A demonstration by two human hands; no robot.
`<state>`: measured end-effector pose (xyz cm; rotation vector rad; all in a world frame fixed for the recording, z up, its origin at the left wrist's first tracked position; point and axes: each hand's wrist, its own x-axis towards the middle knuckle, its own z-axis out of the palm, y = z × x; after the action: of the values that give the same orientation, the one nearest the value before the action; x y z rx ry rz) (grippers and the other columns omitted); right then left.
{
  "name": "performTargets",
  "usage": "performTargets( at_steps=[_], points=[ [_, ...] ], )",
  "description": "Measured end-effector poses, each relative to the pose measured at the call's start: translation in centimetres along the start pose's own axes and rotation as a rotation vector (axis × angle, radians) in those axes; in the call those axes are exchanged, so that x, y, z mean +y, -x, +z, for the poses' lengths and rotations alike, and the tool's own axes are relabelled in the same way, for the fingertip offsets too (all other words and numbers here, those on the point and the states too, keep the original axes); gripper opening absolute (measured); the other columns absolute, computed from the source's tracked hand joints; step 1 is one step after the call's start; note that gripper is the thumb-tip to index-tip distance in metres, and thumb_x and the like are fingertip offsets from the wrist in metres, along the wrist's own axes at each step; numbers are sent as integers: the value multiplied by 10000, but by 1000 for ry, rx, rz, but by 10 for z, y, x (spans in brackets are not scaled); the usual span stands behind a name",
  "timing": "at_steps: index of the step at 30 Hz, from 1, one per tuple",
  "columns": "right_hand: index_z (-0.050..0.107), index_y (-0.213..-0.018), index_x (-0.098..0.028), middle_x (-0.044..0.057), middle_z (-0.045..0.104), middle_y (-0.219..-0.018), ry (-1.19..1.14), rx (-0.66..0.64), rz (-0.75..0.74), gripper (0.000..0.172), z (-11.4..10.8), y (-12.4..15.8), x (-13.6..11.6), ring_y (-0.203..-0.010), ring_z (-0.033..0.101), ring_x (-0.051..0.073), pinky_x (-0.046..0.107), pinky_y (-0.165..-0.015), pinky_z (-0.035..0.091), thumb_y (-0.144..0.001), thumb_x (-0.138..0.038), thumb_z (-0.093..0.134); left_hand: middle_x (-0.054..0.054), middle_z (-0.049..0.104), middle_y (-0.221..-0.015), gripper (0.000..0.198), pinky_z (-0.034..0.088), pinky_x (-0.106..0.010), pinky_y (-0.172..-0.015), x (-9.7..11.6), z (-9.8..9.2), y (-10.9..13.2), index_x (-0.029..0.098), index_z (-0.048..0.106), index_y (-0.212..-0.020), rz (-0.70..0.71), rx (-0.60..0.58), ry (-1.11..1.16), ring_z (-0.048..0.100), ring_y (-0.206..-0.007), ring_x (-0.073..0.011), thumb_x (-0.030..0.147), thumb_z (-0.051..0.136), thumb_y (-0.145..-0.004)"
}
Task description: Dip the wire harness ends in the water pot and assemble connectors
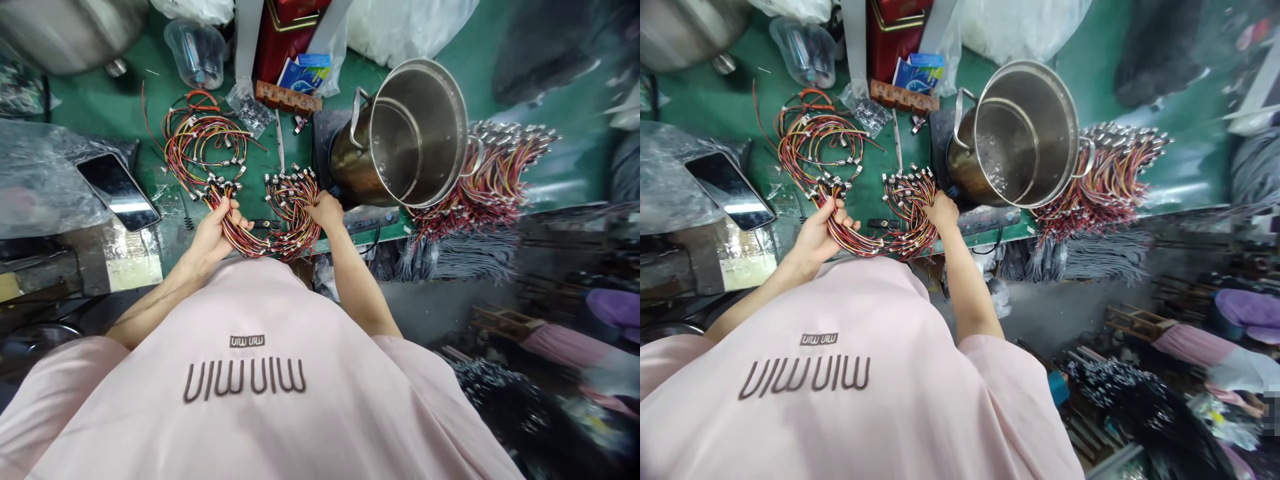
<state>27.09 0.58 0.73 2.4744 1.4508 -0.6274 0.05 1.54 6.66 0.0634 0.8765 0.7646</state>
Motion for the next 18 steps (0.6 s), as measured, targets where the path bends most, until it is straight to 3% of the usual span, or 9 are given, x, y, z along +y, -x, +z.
performTargets(
  at_steps=[5,9,14,18],
  points=[
    [647,-873,-184,108,716,-979,-73,-13,-2,112,1,-5,2,-950,662,275,359,-822,487,-802,-242,582,66,474,-497,294,519,-229,-663,2,-1,-2,174,573,-755,-34,11,29,514,-471,-75,364,492,-964],
    [634,-860,-184,102,708,-917,-100,36,-19,110,2,-6,3,-887,646,265,343,-784,468,-802,-240,560,71,457,-496,285,512,-224,-646,4,-4,-3,177,570,-756,-32,15,53,493,-460,-72,369,506,-958],
    [586,-1092,-184,87,677,-912,-94,132,-95,273,6,-1,2,-809,605,242,338,-749,446,-825,-201,533,65,441,-486,336,508,-238,-622,4,-6,-4,171,565,-748,-32,1,75,476,-448,-78,329,406,-997],
    [634,-984,-201,93,620,-1023,-48,222,-232,200,8,3,1,-848,567,223,329,-754,434,-860,-181,478,70,432,-488,306,503,-228,-615,4,-5,-3,172,568,-752,-45,3,75,466,-445,-73,349,462,-977]
  ],
)
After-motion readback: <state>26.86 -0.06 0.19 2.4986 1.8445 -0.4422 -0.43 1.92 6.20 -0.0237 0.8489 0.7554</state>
